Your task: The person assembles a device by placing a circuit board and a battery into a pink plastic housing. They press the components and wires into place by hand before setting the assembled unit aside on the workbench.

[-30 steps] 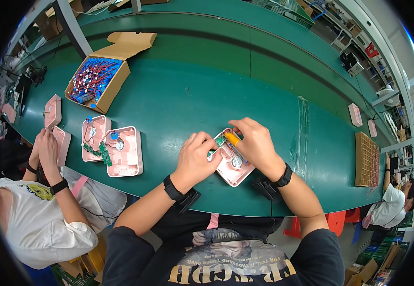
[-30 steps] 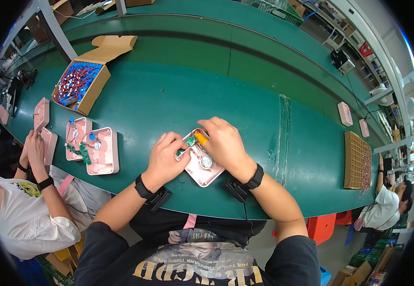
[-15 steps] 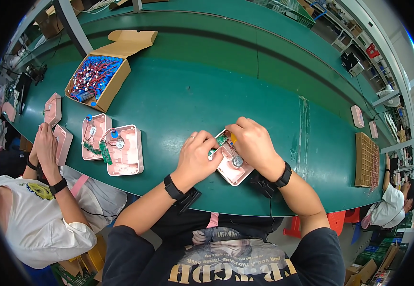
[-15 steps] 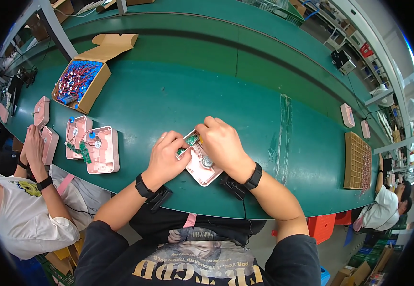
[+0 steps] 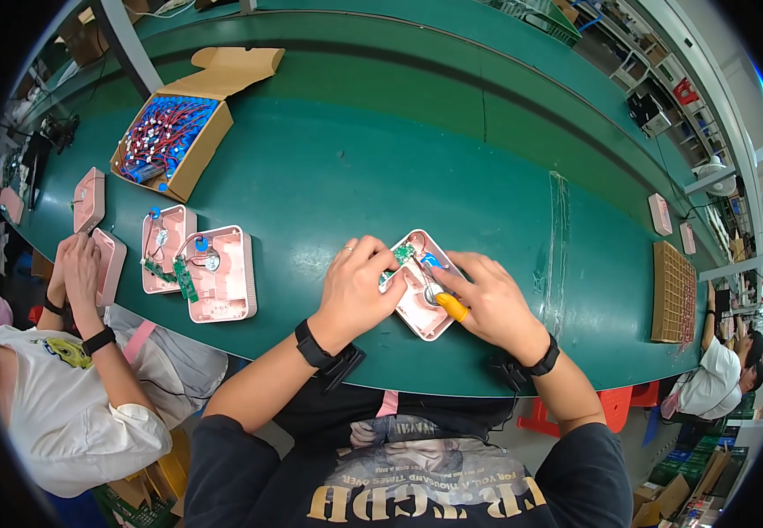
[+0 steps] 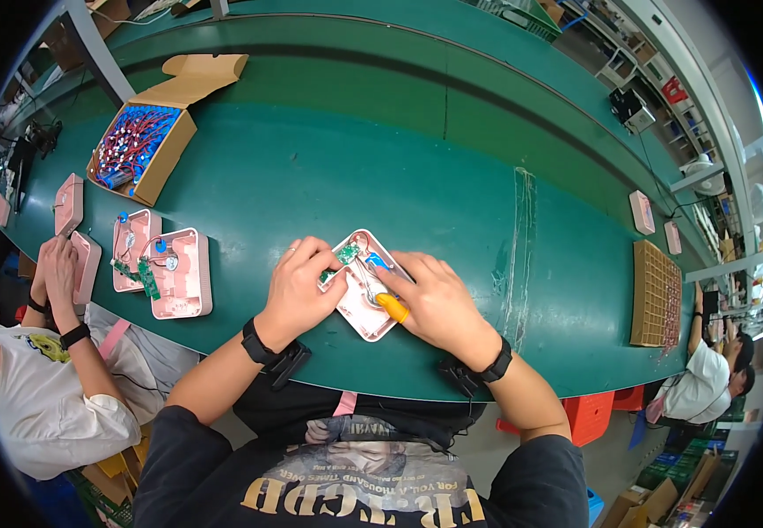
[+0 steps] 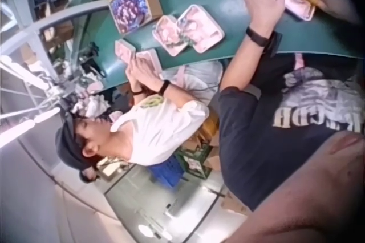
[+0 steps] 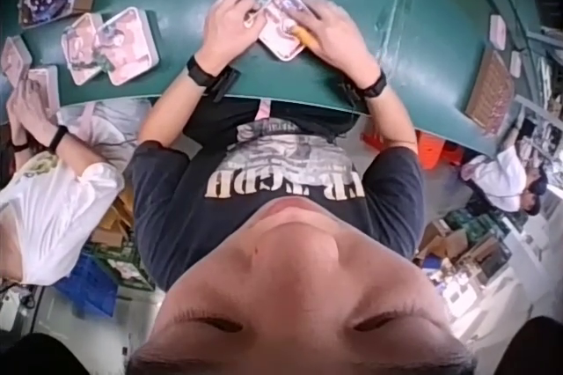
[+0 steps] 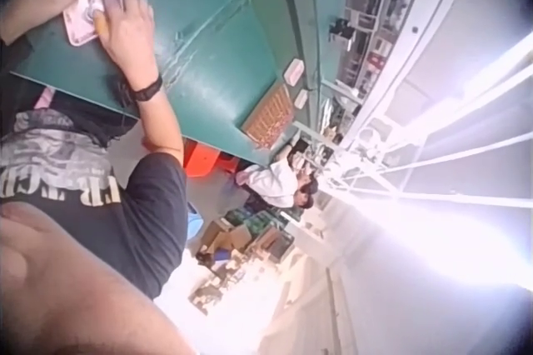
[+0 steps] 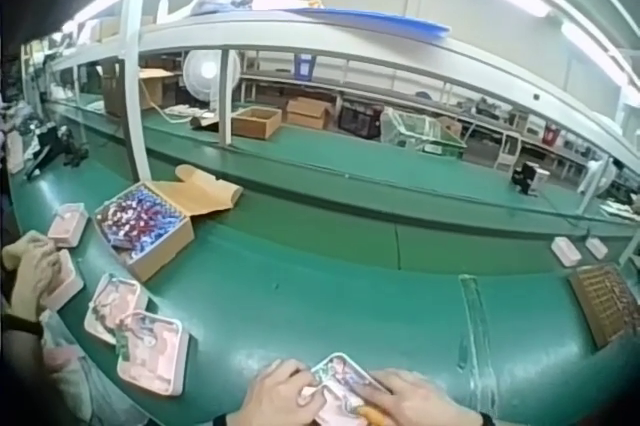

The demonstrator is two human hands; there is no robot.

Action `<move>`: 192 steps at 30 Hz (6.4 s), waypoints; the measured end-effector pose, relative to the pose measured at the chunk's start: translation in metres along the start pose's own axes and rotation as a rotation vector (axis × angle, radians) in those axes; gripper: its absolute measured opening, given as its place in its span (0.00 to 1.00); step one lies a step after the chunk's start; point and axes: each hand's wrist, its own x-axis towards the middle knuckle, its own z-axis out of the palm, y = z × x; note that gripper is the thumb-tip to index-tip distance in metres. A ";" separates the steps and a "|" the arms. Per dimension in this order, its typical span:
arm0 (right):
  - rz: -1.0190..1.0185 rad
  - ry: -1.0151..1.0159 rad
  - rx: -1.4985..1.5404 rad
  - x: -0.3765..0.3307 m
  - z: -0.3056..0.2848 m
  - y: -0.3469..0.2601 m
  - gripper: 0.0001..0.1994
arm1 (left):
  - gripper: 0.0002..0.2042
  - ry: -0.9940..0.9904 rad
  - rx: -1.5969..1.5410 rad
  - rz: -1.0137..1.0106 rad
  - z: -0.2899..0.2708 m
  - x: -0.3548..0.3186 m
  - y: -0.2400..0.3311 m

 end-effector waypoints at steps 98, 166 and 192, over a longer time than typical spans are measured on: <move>0.187 0.405 0.404 0.016 0.015 0.031 0.11 | 0.27 0.036 0.046 -0.132 -0.022 -0.049 0.017; 0.013 -0.131 0.140 0.029 -0.009 0.056 0.15 | 0.18 -0.112 0.250 -0.195 -0.042 -0.046 0.028; -0.364 0.407 0.017 0.023 0.003 0.031 0.13 | 0.20 -0.110 0.056 -0.177 -0.038 -0.049 0.013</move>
